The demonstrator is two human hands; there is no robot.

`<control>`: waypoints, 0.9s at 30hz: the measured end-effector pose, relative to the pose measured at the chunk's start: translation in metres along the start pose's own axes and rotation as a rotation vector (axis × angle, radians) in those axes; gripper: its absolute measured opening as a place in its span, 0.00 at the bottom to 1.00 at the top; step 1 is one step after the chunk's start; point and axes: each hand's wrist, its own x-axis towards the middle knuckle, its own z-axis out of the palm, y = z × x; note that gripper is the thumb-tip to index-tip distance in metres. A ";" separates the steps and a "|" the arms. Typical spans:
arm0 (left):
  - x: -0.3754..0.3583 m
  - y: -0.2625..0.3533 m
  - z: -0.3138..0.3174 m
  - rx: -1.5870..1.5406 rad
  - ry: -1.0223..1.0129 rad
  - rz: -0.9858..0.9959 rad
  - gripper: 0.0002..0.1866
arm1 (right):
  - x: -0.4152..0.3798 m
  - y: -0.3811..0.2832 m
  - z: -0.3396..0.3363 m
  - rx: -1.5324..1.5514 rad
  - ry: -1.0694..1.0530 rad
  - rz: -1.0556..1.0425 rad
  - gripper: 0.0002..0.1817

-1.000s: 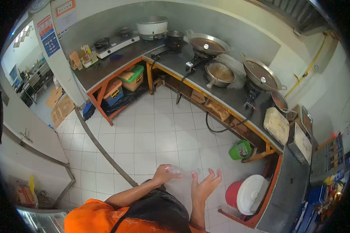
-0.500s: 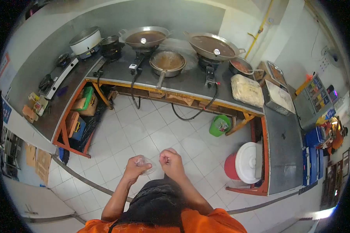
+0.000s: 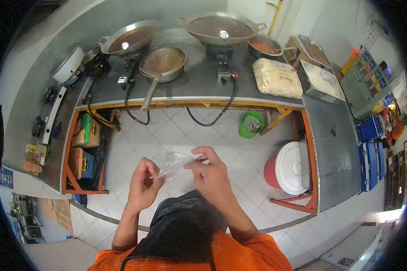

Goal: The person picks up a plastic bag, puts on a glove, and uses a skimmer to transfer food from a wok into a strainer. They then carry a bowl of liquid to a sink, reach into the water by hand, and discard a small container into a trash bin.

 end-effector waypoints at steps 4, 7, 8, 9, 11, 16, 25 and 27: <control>0.027 0.065 0.034 0.581 0.146 0.438 0.14 | 0.022 -0.054 -0.037 -0.376 0.046 0.053 0.17; 0.037 0.100 0.055 0.584 0.208 0.401 0.13 | 0.035 -0.085 -0.054 -0.340 0.166 0.189 0.12; 0.036 0.109 0.057 0.578 0.204 0.392 0.13 | 0.036 -0.092 -0.058 -0.252 0.267 0.287 0.11; 0.032 0.116 0.059 0.552 0.168 0.397 0.14 | 0.035 -0.095 -0.064 -0.260 0.265 0.290 0.11; 0.039 0.117 0.064 0.515 0.132 0.395 0.16 | 0.035 -0.099 -0.075 -0.522 0.160 0.130 0.26; 0.085 0.088 0.086 0.588 -0.091 0.512 0.22 | 0.048 -0.042 -0.075 -0.321 0.275 0.266 0.12; 0.107 0.011 0.136 0.711 -0.386 0.638 0.22 | -0.009 0.074 -0.063 0.198 0.265 0.520 0.05; 0.105 0.008 0.135 0.781 -0.560 0.585 0.21 | -0.017 0.103 -0.055 0.466 0.335 0.595 0.07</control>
